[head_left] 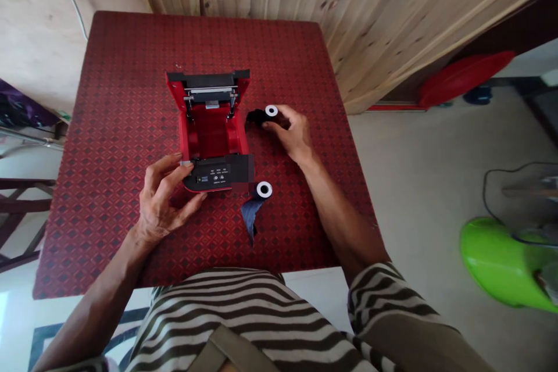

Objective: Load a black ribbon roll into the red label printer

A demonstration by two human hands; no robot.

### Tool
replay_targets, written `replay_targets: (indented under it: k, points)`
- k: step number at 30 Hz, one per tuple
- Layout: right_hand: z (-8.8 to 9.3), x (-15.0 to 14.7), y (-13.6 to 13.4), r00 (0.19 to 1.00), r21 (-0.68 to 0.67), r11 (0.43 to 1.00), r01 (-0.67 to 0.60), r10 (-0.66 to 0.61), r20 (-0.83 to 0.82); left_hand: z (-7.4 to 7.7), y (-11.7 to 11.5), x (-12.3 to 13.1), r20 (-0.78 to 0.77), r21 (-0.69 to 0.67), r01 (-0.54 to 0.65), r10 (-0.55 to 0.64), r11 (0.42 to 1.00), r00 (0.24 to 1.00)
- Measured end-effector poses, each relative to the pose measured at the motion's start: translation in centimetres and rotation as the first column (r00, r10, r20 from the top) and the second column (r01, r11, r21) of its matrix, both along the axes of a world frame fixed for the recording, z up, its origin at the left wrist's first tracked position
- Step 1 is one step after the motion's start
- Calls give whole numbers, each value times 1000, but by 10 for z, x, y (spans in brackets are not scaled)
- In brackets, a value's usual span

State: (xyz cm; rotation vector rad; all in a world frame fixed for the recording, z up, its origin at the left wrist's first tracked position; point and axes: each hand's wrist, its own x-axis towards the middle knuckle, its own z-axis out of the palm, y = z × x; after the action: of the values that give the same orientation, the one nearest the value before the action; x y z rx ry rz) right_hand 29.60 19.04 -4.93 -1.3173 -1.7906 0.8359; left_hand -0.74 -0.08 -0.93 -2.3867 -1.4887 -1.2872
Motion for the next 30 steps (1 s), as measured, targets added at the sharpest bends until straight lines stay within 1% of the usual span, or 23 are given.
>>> replay_targets:
  k: [2, 4, 5, 7, 8, 9, 10, 11, 12, 13, 14, 17, 19, 20, 22, 23, 24, 25, 26, 27, 28, 29, 30]
  points:
    - [11, 1, -6, 999, -6, 1000, 15, -15, -49, 0, -1, 0, -2, -7, -11, 11, 1000, 1000]
    - [33, 9, -20, 986, -6, 1000, 3, -4, -166, 0, -2, 1, -4, -18, -19, 19, 1000, 1000]
    - [48, 15, -29, 972, -3, 1000, -25, 23, -235, 1, -3, 2, -4, -25, -21, 21, 999, 1000]
    - [87, 28, -50, 909, 27, 989, -143, 142, -393, 1, -4, 4, -4, -36, -25, 25, 999, 1000]
    - [109, 33, -60, 888, 45, 975, -219, 218, -404, 1, -4, 5, -2, -37, -27, 27, 999, 1000]
    - [129, 35, -69, 879, 78, 962, -261, 271, -393, 1, -4, 5, 2, -38, -30, 30, 999, 1000]
    - [147, 35, -77, 870, 99, 938, -333, 345, -353, 1, -5, 6, 6, -37, -31, 32, 999, 999]
    - [162, 30, -83, 857, 88, 892, -443, 450, -252, 1, -5, 6, 9, -39, -32, 33, 999, 999]
    - [171, 20, -87, 843, 28, 852, -523, 522, -132, 1, -5, 6, 11, -42, -33, 34, 999, 999]
    - [176, 8, -88, 813, -48, 812, -581, 582, -6, 0, -5, 6, 11, -47, -34, 35, 998, 999]
    - [176, -8, -88, 788, -99, 795, -599, 607, 103, 0, -5, 6, 10, -53, -35, 36, 998, 999]
    - [161, -54, -77, 716, -67, 772, -632, 615, 330, -1, -6, 5, 5, -64, -31, 32, 997, 999]
    - [155, -71, -70, 682, -47, 755, -654, 615, 395, -2, -7, 4, 0, -72, -31, 31, 997, 1000]
    - [156, -73, -69, 673, -49, 743, -668, 630, 388, -2, -7, 4, 0, -74, -36, 36, 997, 999]
    - [168, -66, -74, 652, -87, 695, -714, 705, 281, -3, -8, 4, 11, -74, -35, 36, 997, 999]
    - [178, -58, -80, 649, -105, 671, -734, 738, 182, -4, -8, 4, 21, -77, -27, 29, 997, 999]
    - [189, -49, -86, 633, -136, 635, -760, 771, 68, -4, -9, 4, 27, -80, -18, 20, 997, 999]
    - [199, -40, -93, 623, -140, 612, -778, 780, -52, -5, -9, 4, 30, -86, -9, 12, 996, 999]
    - [207, -33, -99, 625, -109, 616, -780, 765, -157, -5, -10, 4, 29, -94, -4, 7, 996, 1000]
    - [212, -28, -103, 595, -114, 585, -803, 772, -225, -5, -10, 4, 27, -102, -5, 8, 995, 1000]
    - [214, -25, -104, 562, -130, 548, -826, 789, -250, -6, -11, 4, 26, -109, -12, 14, 994, 1000]
    - [212, -25, -104, 536, -158, 512, -844, 813, -227, -6, -11, 4, 24, -112, -17, 20, 994, 1000]
    - [206, -29, -101, 524, -189, 495, -848, 837, -158, -6, -11, 4, 24, -116, -19, 22, 993, 999]
